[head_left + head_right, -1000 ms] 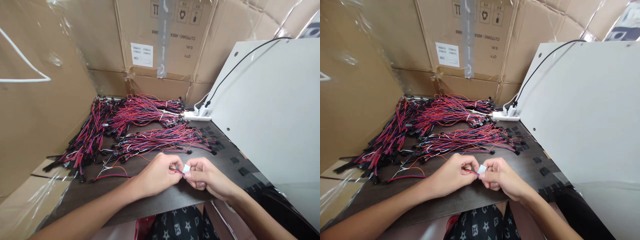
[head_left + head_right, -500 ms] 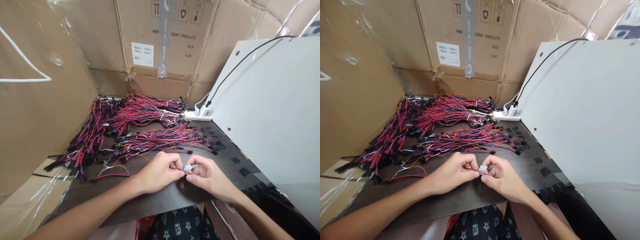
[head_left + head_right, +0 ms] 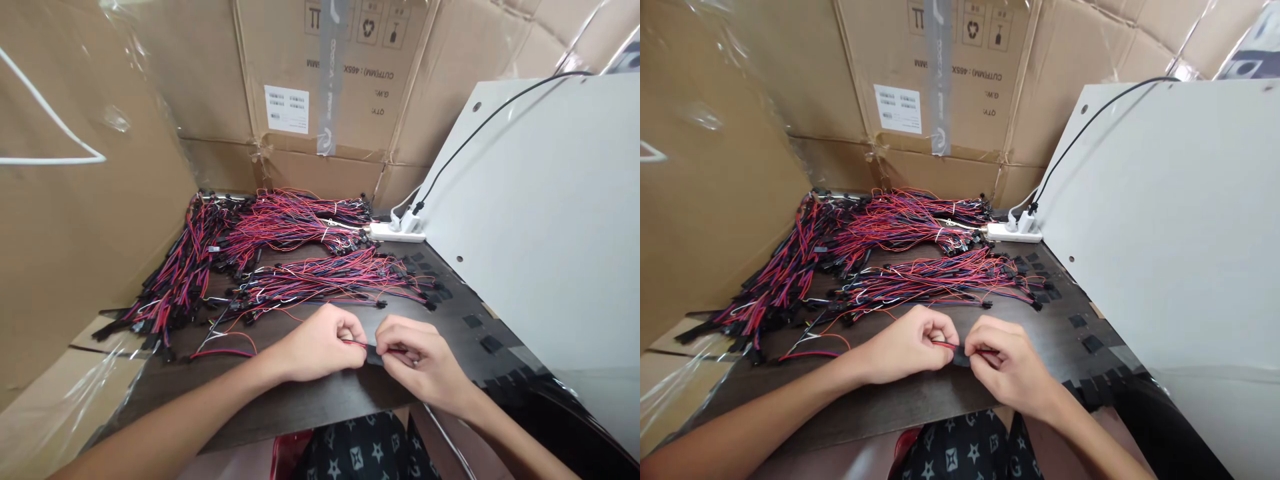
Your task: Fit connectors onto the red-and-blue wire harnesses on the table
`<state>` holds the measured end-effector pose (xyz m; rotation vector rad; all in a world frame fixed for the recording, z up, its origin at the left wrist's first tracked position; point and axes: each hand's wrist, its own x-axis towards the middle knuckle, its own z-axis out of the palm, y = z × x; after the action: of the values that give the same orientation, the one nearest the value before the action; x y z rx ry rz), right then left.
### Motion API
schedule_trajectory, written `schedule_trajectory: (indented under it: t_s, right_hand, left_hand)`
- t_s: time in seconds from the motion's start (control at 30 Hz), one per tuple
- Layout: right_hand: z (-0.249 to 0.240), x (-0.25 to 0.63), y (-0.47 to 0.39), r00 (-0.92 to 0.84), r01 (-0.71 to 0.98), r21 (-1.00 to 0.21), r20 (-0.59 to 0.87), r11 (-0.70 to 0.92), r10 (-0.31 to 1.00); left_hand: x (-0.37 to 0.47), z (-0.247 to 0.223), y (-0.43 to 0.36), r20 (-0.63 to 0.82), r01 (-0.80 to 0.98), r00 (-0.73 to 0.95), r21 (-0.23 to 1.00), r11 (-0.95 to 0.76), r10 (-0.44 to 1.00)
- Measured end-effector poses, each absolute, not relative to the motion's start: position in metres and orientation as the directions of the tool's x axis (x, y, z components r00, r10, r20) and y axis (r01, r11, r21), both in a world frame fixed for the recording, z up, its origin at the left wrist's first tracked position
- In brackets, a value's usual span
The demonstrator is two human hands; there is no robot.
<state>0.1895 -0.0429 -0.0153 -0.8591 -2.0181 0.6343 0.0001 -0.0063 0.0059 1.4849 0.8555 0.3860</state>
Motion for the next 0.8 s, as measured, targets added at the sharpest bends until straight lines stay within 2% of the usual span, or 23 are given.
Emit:
schedule_trajectory:
  t_s: [0.17, 0.27, 0.4, 0.5, 0.7, 0.8]
  right_hand:
    - [-0.013, 0.190, -0.043, -0.452, 0.348, -0.643, 0.522, 0.682, 0.723]
    - [-0.012, 0.192, -0.045, -0.473, 0.372, -0.680, 0.447, 0.632, 0.759]
    - [-0.012, 0.194, -0.048, -0.434, 0.378, -0.831, 0.231, 0.408, 0.871]
    - [-0.012, 0.194, -0.046, -0.429, 0.317, -0.906, 0.126, 0.279, 0.895]
    - [-0.010, 0.191, -0.040, -0.431, 0.365, -0.883, 0.121, 0.296, 0.894]
    - [-0.009, 0.191, -0.039, -0.423, 0.402, -0.864, 0.119, 0.304, 0.898]
  left_hand:
    - [0.004, 0.008, -0.006, -0.298, 0.244, 0.622, 0.952, 0.182, 0.724]
    - [0.004, 0.004, -0.006, -0.271, 0.263, 0.607, 0.956, 0.133, 0.747]
    - [0.002, -0.001, -0.007, -0.199, 0.304, 0.597, 0.953, 0.010, 0.778]
    - [0.002, -0.002, -0.008, -0.126, 0.330, 0.600, 0.939, -0.101, 0.790]
    - [0.002, -0.002, -0.010, 0.056, 0.386, 0.590, 0.857, -0.342, 0.806]
    - [0.000, -0.006, -0.011, 0.220, 0.383, 0.610, 0.759, -0.526, 0.761]
